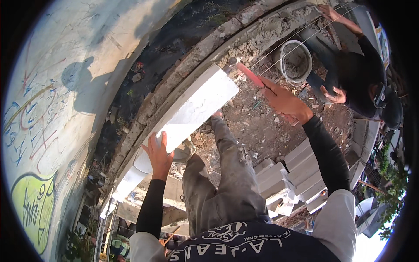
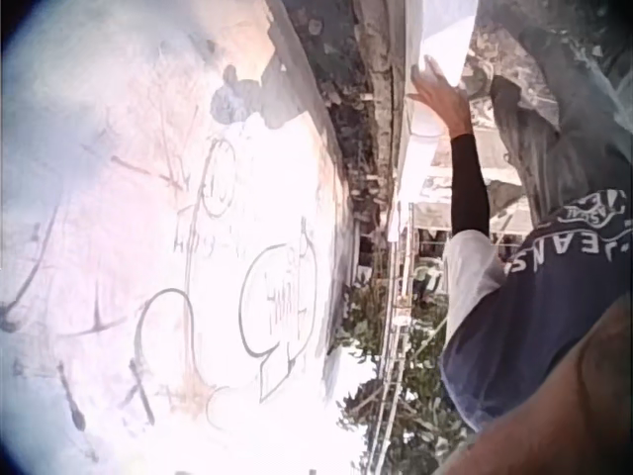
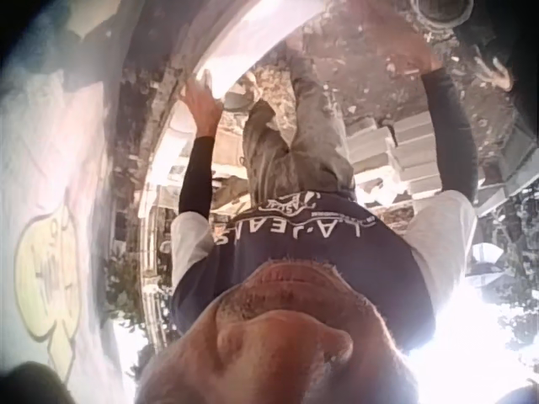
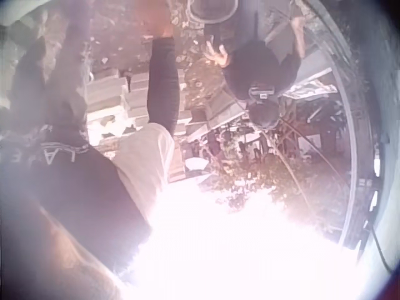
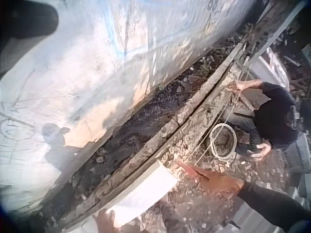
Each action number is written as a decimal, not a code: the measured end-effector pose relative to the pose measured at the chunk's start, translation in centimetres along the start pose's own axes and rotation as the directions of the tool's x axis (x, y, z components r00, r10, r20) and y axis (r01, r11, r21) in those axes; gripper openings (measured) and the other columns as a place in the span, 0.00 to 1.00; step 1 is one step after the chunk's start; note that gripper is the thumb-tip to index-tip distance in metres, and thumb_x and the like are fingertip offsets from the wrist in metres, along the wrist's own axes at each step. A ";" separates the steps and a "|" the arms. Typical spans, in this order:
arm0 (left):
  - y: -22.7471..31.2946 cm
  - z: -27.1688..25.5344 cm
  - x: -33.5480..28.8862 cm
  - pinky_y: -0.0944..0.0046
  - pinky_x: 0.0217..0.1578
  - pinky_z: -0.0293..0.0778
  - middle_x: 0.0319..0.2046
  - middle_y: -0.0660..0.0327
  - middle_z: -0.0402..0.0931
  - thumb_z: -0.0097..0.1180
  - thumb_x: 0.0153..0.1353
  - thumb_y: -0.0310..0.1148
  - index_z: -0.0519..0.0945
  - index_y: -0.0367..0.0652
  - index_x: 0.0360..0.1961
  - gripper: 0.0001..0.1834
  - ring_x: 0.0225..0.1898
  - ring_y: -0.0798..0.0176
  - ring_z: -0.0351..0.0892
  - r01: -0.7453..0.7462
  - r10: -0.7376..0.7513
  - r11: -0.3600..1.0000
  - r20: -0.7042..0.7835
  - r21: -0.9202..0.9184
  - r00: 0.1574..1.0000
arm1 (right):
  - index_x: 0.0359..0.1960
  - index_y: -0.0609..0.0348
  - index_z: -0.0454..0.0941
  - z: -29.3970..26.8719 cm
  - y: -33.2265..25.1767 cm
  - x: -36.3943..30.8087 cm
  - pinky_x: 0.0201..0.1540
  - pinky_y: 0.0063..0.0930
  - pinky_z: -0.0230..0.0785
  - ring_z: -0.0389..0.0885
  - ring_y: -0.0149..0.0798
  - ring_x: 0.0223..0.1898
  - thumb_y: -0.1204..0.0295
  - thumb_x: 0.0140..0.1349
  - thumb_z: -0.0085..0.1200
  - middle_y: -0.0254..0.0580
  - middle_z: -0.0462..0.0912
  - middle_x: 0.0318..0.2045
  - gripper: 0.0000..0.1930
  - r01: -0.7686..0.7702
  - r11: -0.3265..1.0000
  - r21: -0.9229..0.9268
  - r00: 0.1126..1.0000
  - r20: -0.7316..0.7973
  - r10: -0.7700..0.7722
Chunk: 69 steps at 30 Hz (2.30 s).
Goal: The person taps and aligns a concrete block on a wall using a hammer, then applies mortar onto another block using a trowel.
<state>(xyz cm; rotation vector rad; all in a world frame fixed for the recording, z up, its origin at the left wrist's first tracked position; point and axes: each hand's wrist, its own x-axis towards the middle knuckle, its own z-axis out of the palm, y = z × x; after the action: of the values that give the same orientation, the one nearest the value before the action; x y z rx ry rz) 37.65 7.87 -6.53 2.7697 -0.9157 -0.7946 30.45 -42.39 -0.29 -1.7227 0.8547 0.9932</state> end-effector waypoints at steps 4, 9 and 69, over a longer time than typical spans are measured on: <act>0.2 -0.6 0.0 0.13 0.68 0.45 0.71 0.44 0.58 0.78 0.44 0.29 0.62 0.62 0.77 0.58 0.73 0.38 0.57 0.016 -0.016 0.999 0.007 -0.033 1.000 | 0.81 0.41 0.56 -0.1 0.0 -0.2 0.20 0.25 0.62 0.63 0.23 0.17 0.60 0.80 0.45 0.29 0.68 0.21 0.30 0.001 0.998 0.059 1.000 -0.014 0.000; 0.2 -0.7 -0.3 0.15 0.69 0.46 0.71 0.46 0.56 0.77 0.47 0.30 0.61 0.63 0.79 0.57 0.74 0.39 0.56 0.018 -0.018 0.998 -0.004 -0.057 1.000 | 0.81 0.37 0.55 1.3 -1.6 -0.8 0.18 0.20 0.61 0.62 0.21 0.16 0.63 0.81 0.44 0.26 0.66 0.21 0.29 -0.137 0.961 0.238 0.990 0.046 0.130; -14.9 6.6 -15.4 0.20 0.71 0.38 0.80 0.33 0.35 0.74 0.47 0.68 0.48 0.37 0.80 0.72 0.81 0.28 0.29 0.727 -0.872 0.448 -0.076 -0.521 0.483 | 0.64 0.65 0.72 11.7 -5.7 -10.5 0.19 0.20 0.62 0.69 0.21 0.18 0.59 0.80 0.45 0.26 0.71 0.22 0.23 0.114 0.992 -0.059 0.927 -0.352 -0.127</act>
<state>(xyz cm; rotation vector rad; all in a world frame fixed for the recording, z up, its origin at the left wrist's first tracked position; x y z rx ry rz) 31.57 29.25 -9.36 2.6670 0.7179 -0.4469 28.08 -28.35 8.61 -1.9970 0.9472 0.6261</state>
